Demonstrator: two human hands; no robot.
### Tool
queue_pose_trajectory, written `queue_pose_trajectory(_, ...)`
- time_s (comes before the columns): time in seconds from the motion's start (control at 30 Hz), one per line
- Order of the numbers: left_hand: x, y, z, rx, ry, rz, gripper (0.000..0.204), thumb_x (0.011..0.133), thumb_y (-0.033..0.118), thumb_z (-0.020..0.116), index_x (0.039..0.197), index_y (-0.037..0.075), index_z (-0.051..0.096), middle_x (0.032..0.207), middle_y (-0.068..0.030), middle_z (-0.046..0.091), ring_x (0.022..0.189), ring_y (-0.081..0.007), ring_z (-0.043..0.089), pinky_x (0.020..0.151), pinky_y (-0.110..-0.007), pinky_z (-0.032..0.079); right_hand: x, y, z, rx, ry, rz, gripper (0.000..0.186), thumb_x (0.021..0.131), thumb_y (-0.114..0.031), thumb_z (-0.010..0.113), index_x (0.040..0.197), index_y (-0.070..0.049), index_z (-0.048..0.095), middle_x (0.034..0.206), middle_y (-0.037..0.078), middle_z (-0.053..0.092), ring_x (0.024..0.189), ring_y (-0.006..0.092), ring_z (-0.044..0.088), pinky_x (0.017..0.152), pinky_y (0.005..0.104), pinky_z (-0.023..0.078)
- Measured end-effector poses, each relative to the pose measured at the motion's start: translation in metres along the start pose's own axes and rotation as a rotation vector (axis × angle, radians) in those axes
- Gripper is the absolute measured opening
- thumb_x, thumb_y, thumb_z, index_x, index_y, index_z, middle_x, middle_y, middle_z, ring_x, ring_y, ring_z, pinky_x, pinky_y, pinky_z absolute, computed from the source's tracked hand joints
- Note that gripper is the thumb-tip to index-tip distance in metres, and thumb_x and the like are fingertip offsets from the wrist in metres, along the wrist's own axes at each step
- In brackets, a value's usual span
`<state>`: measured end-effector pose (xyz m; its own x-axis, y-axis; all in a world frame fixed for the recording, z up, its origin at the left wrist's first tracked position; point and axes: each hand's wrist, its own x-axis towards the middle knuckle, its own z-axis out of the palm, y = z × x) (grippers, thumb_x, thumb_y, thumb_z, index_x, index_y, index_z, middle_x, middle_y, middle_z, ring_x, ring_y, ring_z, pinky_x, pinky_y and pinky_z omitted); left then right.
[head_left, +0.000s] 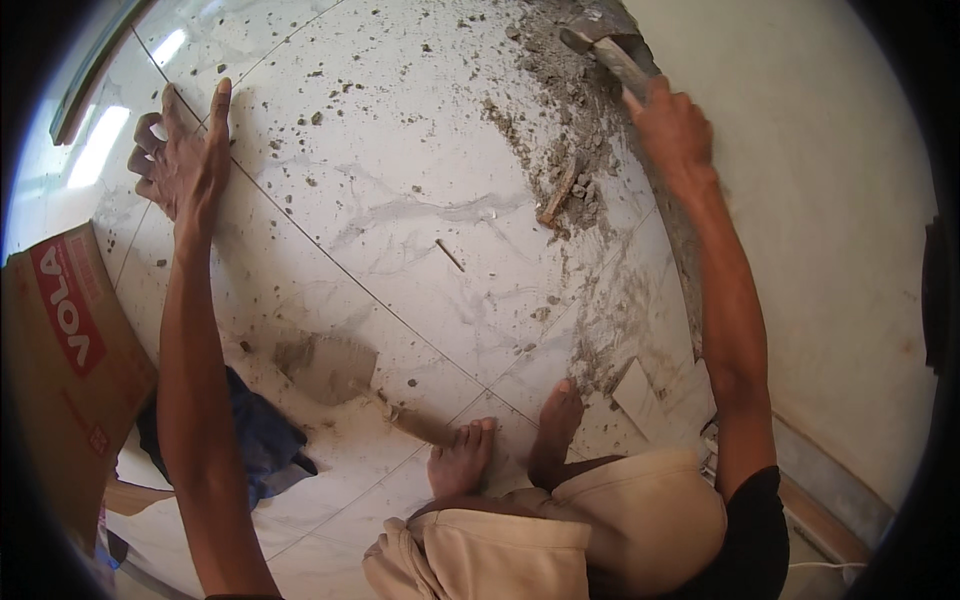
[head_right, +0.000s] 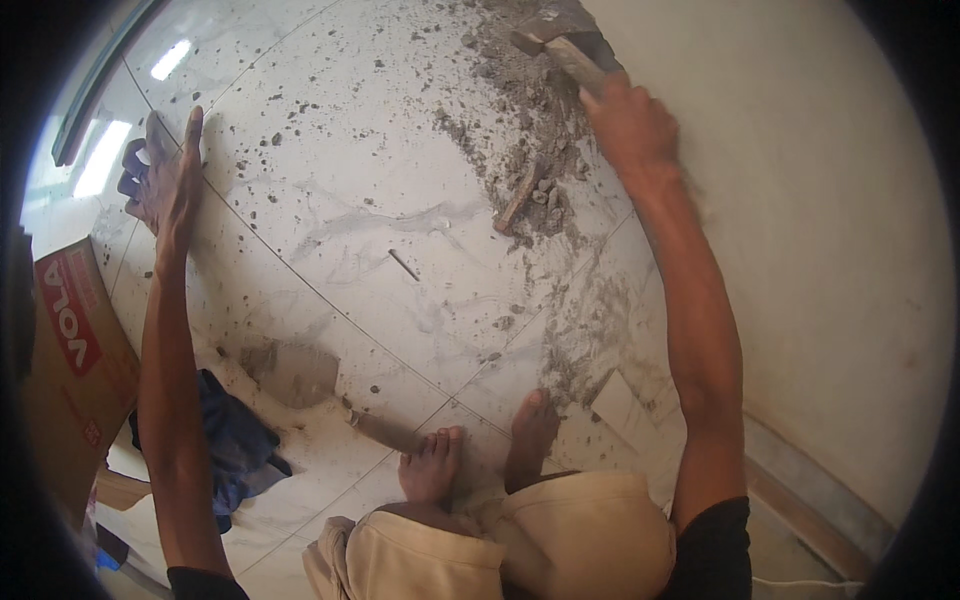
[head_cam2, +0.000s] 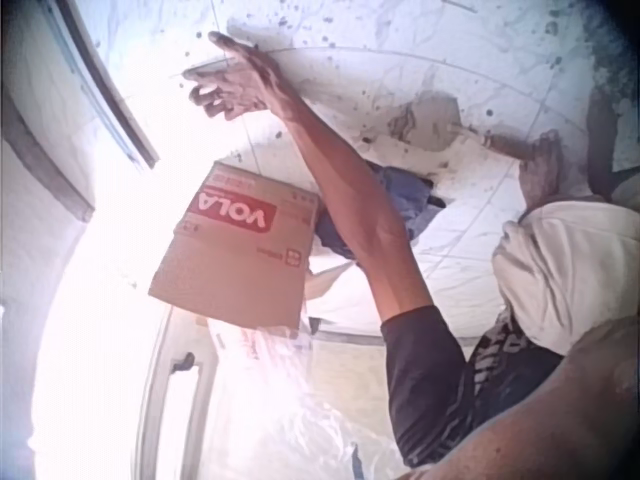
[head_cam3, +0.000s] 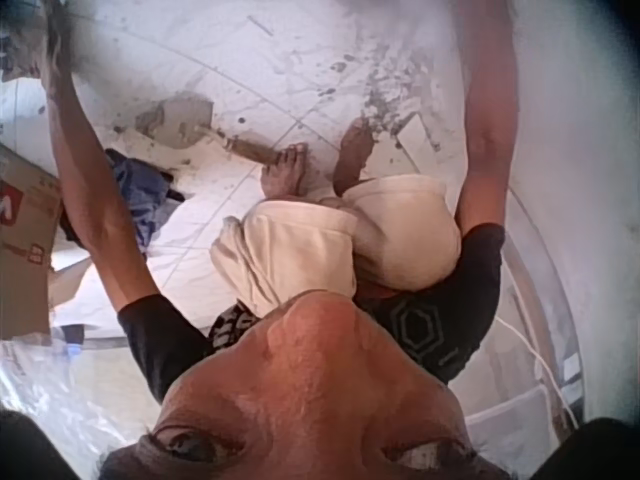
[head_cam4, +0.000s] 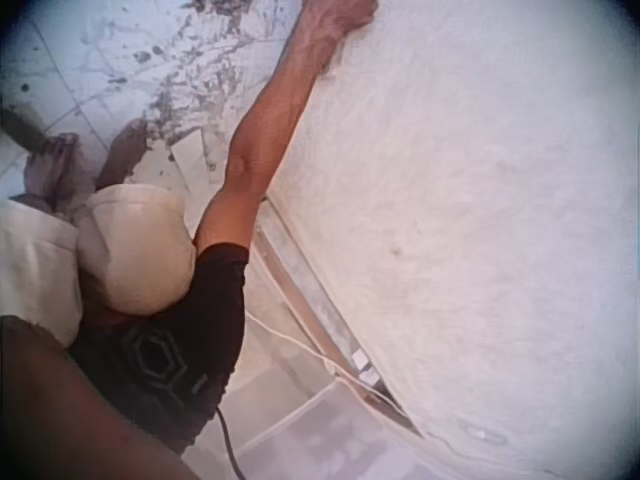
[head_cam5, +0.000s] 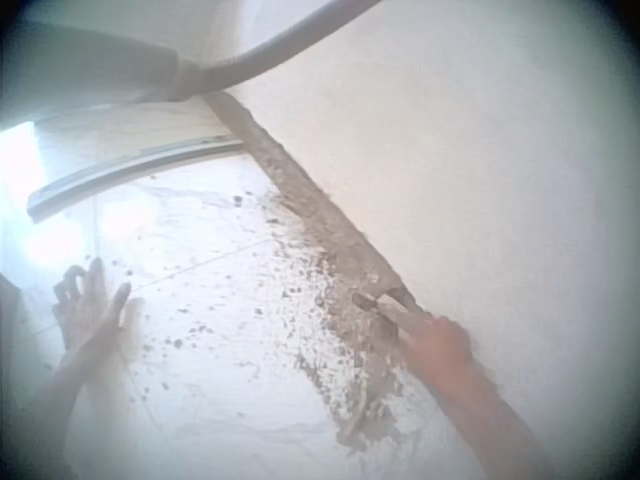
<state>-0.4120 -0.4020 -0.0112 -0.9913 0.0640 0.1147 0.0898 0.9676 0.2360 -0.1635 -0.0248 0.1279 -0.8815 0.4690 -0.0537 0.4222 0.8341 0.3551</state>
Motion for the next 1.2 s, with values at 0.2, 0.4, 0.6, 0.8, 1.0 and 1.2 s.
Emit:
queue_pose_trajectory(0.2, 0.001, -0.005, -0.001, 0.010, 0.028, -0.003, 0.094, 0.080, 0.084, 0.039, 0.149, 0.022, 0.038, 0.144, -0.0152, 0.033, 0.134, -0.0403, 0.026, 0.106, -0.057, 0.023, -0.022, -0.039, -0.016, 0.025, -0.102, -0.138, 0.040, 0.093, -0.040, 0.062, 0.094, 0.000, 0.053, 0.074, 0.020, 0.068, 0.072, 0.0381, 0.070, 0.061, 0.0490, 0.057)
queue_pose_trajectory(0.4, 0.003, -0.001, 0.004, -0.003, 0.023, 0.007, 0.094, 0.079, 0.085, 0.039, 0.149, 0.023, 0.038, 0.144, -0.0145, 0.034, 0.134, -0.0408, 0.026, 0.107, -0.058, 0.023, 0.011, 0.010, -0.002, -0.123, 0.040, -0.007, 0.041, 0.092, -0.042, 0.064, 0.091, -0.002, 0.052, 0.070, 0.019, 0.067, 0.068, 0.0365, 0.071, 0.058, 0.0474, 0.057)
queue_pose_trajectory(0.6, 0.002, -0.009, 0.003, 0.033, 0.024, -0.003, 0.095, 0.079, 0.085, 0.039, 0.150, 0.023, 0.037, 0.145, -0.0150, 0.033, 0.135, -0.0408, 0.025, 0.107, -0.058, 0.022, -0.016, -0.039, -0.017, 0.016, -0.088, -0.145, 0.041, 0.093, -0.040, 0.062, 0.099, 0.001, 0.057, 0.077, 0.023, 0.068, 0.075, 0.0392, 0.070, 0.064, 0.0488, 0.057)
queue_pose_trajectory(0.8, 0.001, -0.003, 0.006, 0.003, 0.029, 0.012, 0.094, 0.080, 0.084, 0.039, 0.150, 0.022, 0.037, 0.145, -0.0147, 0.034, 0.135, -0.0411, 0.024, 0.107, -0.059, 0.021, 0.013, 0.013, 0.009, -0.023, 0.069, -0.001, 0.046, 0.092, -0.047, 0.061, 0.095, -0.001, 0.054, 0.068, 0.021, 0.065, 0.065, 0.0415, 0.068, 0.056, 0.0500, 0.055)
queue_pose_trajectory(1.0, 0.001, -0.009, 0.006, 0.021, 0.035, 0.016, 0.095, 0.079, 0.085, 0.039, 0.150, 0.022, 0.037, 0.144, -0.0146, 0.034, 0.135, -0.0402, 0.025, 0.107, -0.057, 0.022, -0.015, -0.027, -0.015, 0.079, -0.018, -0.118, 0.047, 0.094, -0.046, 0.058, 0.095, 0.001, 0.057, 0.074, 0.024, 0.067, 0.072, 0.0449, 0.067, 0.062, 0.0530, 0.054)
queue_pose_trajectory(1.2, 0.002, 0.000, 0.002, -0.009, 0.012, 0.004, 0.095, 0.079, 0.085, 0.039, 0.150, 0.022, 0.037, 0.144, -0.0139, 0.034, 0.134, -0.0401, 0.026, 0.107, -0.057, 0.022, 0.007, -0.007, -0.001, 0.067, -0.033, 0.089, 0.047, 0.093, -0.046, 0.059, 0.096, 0.001, 0.058, 0.075, 0.026, 0.066, 0.074, 0.0437, 0.068, 0.063, 0.0530, 0.055)
